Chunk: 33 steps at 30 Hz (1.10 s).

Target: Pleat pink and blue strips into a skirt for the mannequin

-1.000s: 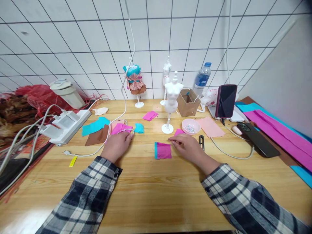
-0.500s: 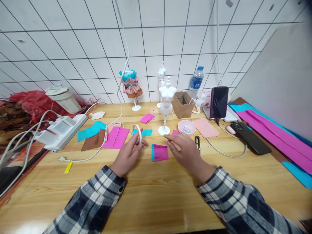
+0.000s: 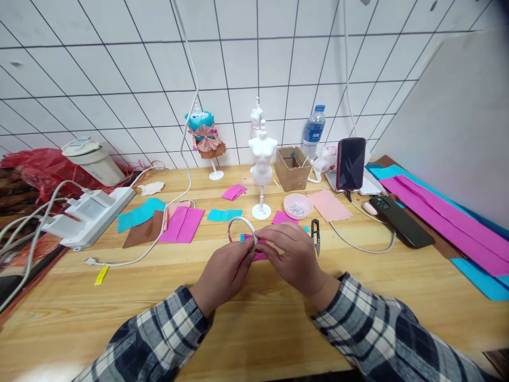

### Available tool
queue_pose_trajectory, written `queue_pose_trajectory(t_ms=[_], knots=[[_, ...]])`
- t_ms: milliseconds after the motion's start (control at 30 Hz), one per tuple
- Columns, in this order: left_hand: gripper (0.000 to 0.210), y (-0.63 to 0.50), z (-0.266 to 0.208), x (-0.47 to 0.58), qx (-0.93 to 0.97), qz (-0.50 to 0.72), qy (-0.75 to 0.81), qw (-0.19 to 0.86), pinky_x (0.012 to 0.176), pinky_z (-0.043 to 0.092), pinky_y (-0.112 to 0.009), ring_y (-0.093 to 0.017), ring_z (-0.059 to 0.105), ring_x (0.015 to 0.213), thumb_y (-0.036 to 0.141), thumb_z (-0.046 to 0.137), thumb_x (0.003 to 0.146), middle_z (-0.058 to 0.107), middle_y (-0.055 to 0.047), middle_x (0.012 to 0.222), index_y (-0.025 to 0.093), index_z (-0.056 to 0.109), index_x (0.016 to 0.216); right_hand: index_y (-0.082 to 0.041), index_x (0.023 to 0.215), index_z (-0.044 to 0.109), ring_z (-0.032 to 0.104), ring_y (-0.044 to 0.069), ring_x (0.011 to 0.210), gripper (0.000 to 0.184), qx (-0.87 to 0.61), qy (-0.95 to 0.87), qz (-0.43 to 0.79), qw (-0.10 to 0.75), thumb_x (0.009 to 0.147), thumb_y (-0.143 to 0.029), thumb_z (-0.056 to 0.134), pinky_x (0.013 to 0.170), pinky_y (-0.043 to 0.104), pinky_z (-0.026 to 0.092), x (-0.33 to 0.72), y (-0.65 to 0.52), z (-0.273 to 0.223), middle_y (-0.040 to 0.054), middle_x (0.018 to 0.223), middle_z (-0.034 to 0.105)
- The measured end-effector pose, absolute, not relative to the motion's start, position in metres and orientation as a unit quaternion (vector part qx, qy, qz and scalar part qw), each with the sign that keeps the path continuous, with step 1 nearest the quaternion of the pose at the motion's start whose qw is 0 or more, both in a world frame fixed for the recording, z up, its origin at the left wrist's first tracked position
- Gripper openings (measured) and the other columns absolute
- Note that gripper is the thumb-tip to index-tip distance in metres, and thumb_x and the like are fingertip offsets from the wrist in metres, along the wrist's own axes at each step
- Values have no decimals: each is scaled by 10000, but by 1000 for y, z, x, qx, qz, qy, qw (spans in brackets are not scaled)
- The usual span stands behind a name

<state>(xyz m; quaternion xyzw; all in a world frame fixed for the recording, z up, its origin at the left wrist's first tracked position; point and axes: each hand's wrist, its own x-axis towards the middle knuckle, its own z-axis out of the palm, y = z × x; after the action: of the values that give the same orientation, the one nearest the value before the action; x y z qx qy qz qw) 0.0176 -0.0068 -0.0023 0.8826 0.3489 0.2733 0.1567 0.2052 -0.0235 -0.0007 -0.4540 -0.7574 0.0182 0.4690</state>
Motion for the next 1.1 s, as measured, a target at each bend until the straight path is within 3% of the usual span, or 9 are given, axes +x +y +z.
queue_pose_trajectory(t_ms=[167, 333, 500, 633, 700, 767, 900, 1100], knots=[[180, 5, 2, 34, 891, 248, 365, 109, 677, 487, -281, -180, 669, 764, 258, 381, 993, 708, -45, 874, 220, 532, 1084, -257, 947, 715, 679, 191, 888, 127, -479, -733, -8, 483, 936, -309, 599, 808, 347, 487, 214, -15, -2, 15, 921, 769], [237, 6, -5, 34, 898, 209, 379, 82, 647, 477, -307, -206, 670, 744, 271, 359, 992, 712, -62, 839, 208, 544, 1127, -229, 843, 671, 636, 186, 809, 86, -478, -747, 49, 460, 906, -276, 637, 747, 326, 461, 219, -8, -5, 14, 833, 731], [218, 1, -9, 28, 885, 226, 386, 127, 664, 476, -297, -190, 660, 756, 272, 373, 996, 709, -56, 862, 214, 574, 1060, -220, 784, 591, 596, 172, 770, 116, -466, -750, 109, 457, 891, -236, 632, 698, 306, 450, 216, -11, -7, 8, 771, 667], [217, -2, -4, 25, 874, 272, 374, 148, 684, 475, -290, -181, 638, 758, 255, 381, 997, 694, -43, 844, 203, 590, 1024, -228, 947, 593, 593, 180, 773, 54, -452, -741, 82, 490, 904, -257, 606, 701, 320, 484, 213, -15, -9, 30, 865, 670], [213, -2, -3, 24, 873, 285, 370, 141, 668, 464, -285, -179, 625, 742, 240, 395, 992, 684, -40, 827, 192, 594, 1051, -229, 1126, 575, 593, 173, 754, 257, -460, -726, 77, 506, 886, -286, 647, 691, 323, 501, 212, -16, -11, 47, 975, 685], [210, -2, -3, 24, 873, 288, 371, 132, 666, 458, -287, -180, 619, 740, 232, 412, 988, 679, -41, 820, 179, 600, 1065, -244, 1202, 572, 615, 176, 796, 339, -459, -732, 67, 499, 880, -294, 668, 724, 331, 513, 212, -16, -12, 52, 1050, 697], [230, -1, -4, 24, 875, 280, 376, 117, 646, 443, -299, -189, 606, 717, 238, 421, 980, 671, -57, 794, 150, 628, 1027, -271, 1004, 677, 654, 190, 919, 108, -450, -766, 38, 457, 909, -247, 631, 807, 346, 502, 214, -15, -12, 16, 996, 735], [272, -5, 1, 23, 863, 272, 404, 137, 626, 415, -294, -186, 600, 685, 273, 425, 965, 670, -50, 743, 168, 676, 968, -225, 920, 641, 635, 190, 948, 57, -430, -789, 47, 437, 912, -197, 593, 834, 334, 511, 212, -17, -9, 48, 1045, 705]])
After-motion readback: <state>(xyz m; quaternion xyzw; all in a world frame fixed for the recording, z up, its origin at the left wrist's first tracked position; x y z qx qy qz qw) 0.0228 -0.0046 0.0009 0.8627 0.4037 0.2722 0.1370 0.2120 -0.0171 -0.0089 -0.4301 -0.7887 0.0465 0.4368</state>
